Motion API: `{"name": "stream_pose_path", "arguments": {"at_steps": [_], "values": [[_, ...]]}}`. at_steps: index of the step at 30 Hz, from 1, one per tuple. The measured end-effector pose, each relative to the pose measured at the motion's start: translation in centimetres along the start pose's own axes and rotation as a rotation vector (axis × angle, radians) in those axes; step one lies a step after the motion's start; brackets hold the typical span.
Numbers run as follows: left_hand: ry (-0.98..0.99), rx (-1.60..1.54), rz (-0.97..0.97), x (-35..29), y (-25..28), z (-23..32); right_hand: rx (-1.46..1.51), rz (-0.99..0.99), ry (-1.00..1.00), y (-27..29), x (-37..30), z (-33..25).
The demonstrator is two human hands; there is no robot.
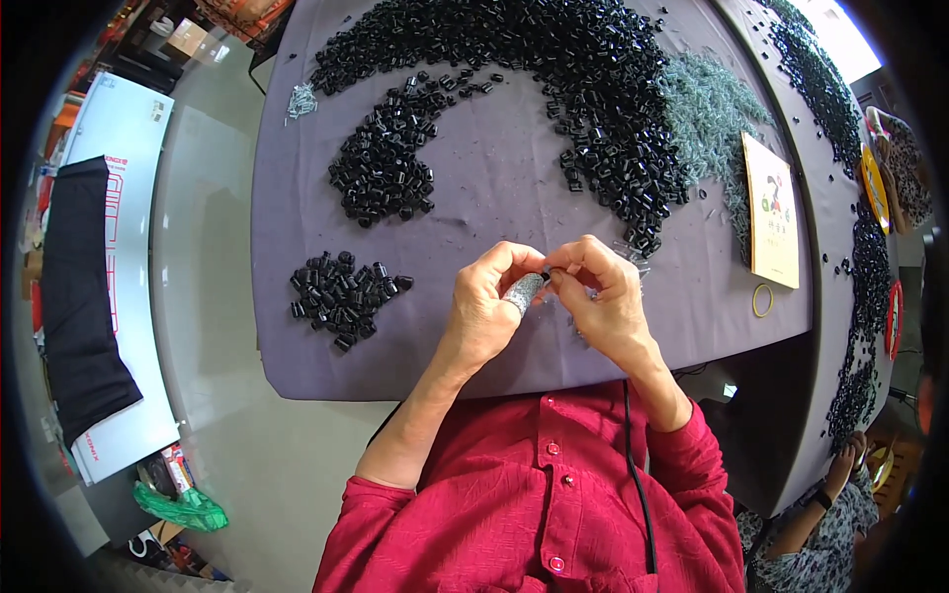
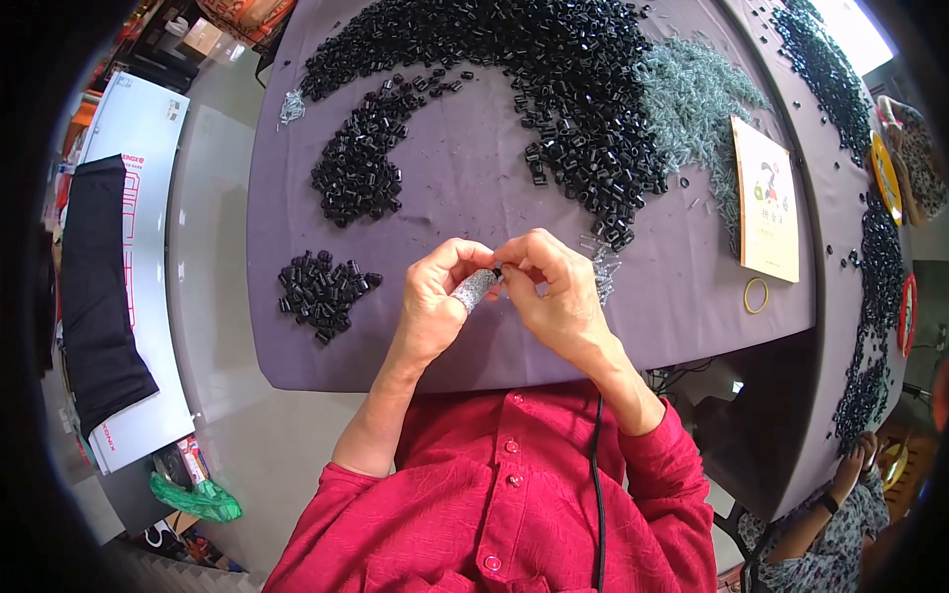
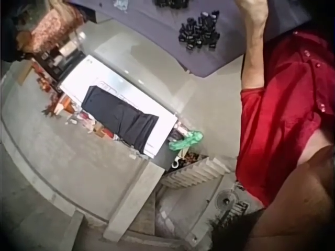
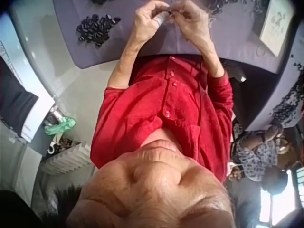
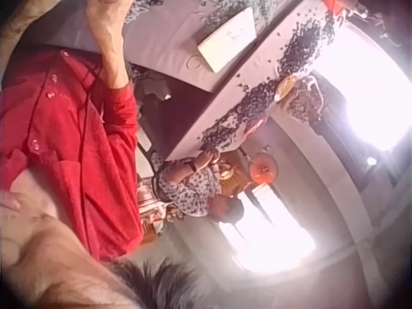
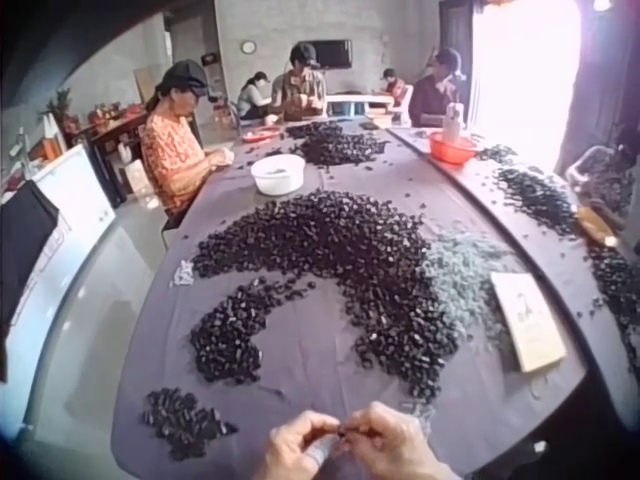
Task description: Assembling small plastic components by inserting small pins into larger black plastic parts.
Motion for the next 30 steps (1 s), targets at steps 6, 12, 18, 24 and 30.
{"name": "stream_pose_path", "arguments": {"at_steps": [6,12,18,24,30], "values": [[-0.048,0.181,0.006,0.1,-0.2,-0.2,-0.136,-0.013,0.117,0.1,0.1,-0.6],[-0.002,0.153,0.003,0.4,-0.2,0.0,-0.039,-0.005,0.047,0.2,-0.1,-0.1],[-0.133,0.359,-0.018,0.3,-0.5,0.6,-0.223,-0.087,0.172,-0.2,0.1,-1.3],[-0.078,0.277,0.003,0.2,-0.1,-0.6,-0.156,-0.142,0.083,-0.7,0.3,-0.1],[0.089,-0.194,0.140,0.5,1.4,-2.6,0.175,-0.034,-0.210,-1.0,0.9,2.6]]}}
Point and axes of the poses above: each hand's wrist, its own x-axis towards the middle knuckle, its own y-axis out of the back of the hand, z = x × y, the point moved 7 cm from there along x, towards the middle knuckle, and after that the axes turned 3 degrees about -x, right-handed, at the moved point
